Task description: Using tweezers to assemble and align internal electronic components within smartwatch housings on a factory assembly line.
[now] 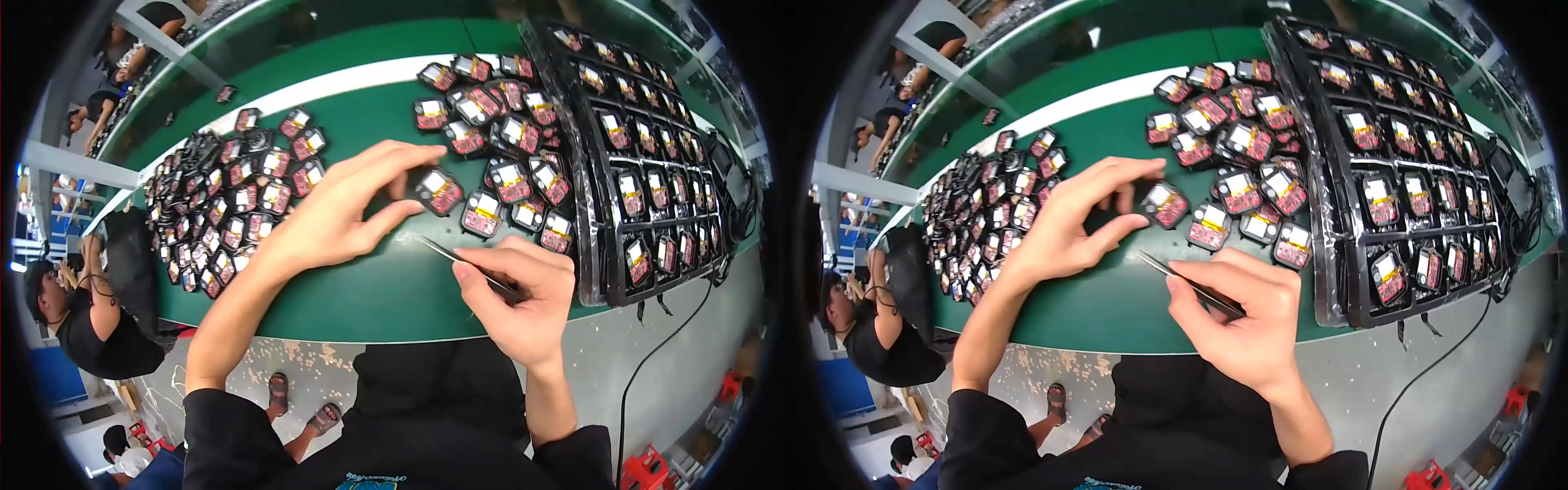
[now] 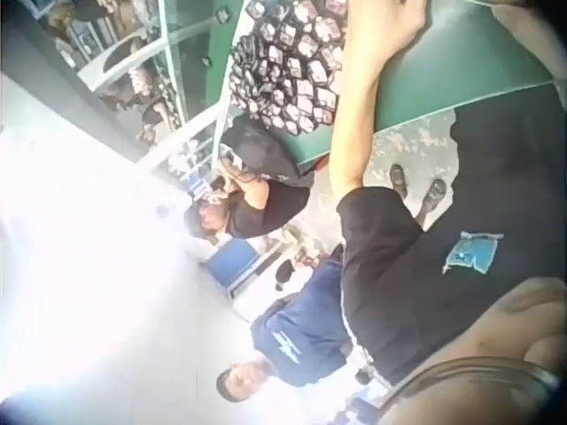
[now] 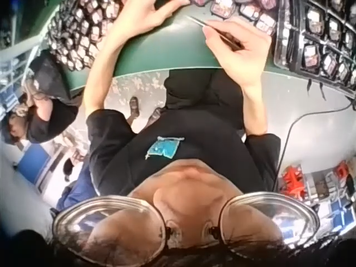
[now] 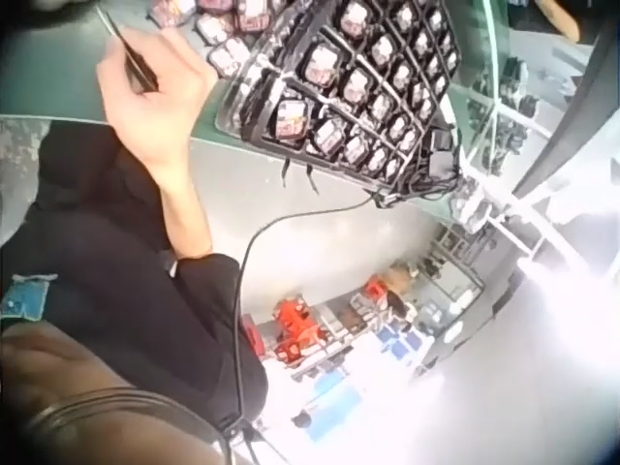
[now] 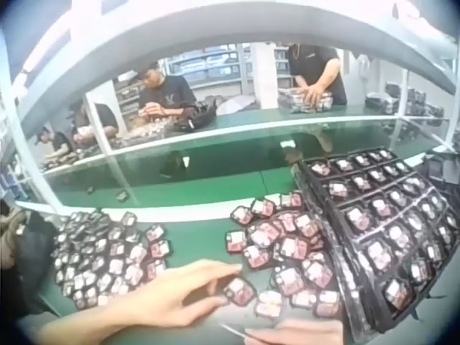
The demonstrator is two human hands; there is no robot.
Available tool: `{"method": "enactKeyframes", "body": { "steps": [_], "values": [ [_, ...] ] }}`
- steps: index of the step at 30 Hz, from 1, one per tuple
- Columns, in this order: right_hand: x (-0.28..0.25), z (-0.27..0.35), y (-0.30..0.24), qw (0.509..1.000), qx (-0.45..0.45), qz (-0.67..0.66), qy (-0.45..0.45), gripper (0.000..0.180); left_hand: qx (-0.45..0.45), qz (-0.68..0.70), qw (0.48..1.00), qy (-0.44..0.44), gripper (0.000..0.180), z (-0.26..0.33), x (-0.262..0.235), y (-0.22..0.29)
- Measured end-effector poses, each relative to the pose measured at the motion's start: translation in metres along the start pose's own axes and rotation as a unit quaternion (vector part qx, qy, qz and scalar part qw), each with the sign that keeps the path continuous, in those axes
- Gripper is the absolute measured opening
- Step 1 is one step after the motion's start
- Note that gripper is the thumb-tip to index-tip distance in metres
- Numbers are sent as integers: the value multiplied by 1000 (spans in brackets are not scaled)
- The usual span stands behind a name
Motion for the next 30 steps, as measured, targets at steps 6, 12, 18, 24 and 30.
{"method": "enactKeyframes", "body": {
  "steps": [6,12,18,24,30],
  "values": [
    [-4,5,1,1000,12,-1,8,17,-2,39,999,37,50,0,-24,-5],
    [-1,1,-2,1000,20,1,1,15,-50,-347,902,253,41,-9,-164,-94],
    [-2,1,-3,999,37,10,10,15,-286,-383,853,210,47,-8,-232,-213],
    [1,2,1,1000,27,8,9,15,-148,-248,933,213,45,-15,-201,-157],
    [-9,4,-1,999,28,6,27,15,34,-134,988,-62,60,8,-47,13]
  ]
}}
Point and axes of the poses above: each hand's wrist, its own z-axis away from the middle knuckle, its own x-axis out of the palm, y = z × x, the point moved 7 cm from there along -z, towards the middle knuckle, and after that the axes turned 9 degrees about -x, right-handed, at the moved point
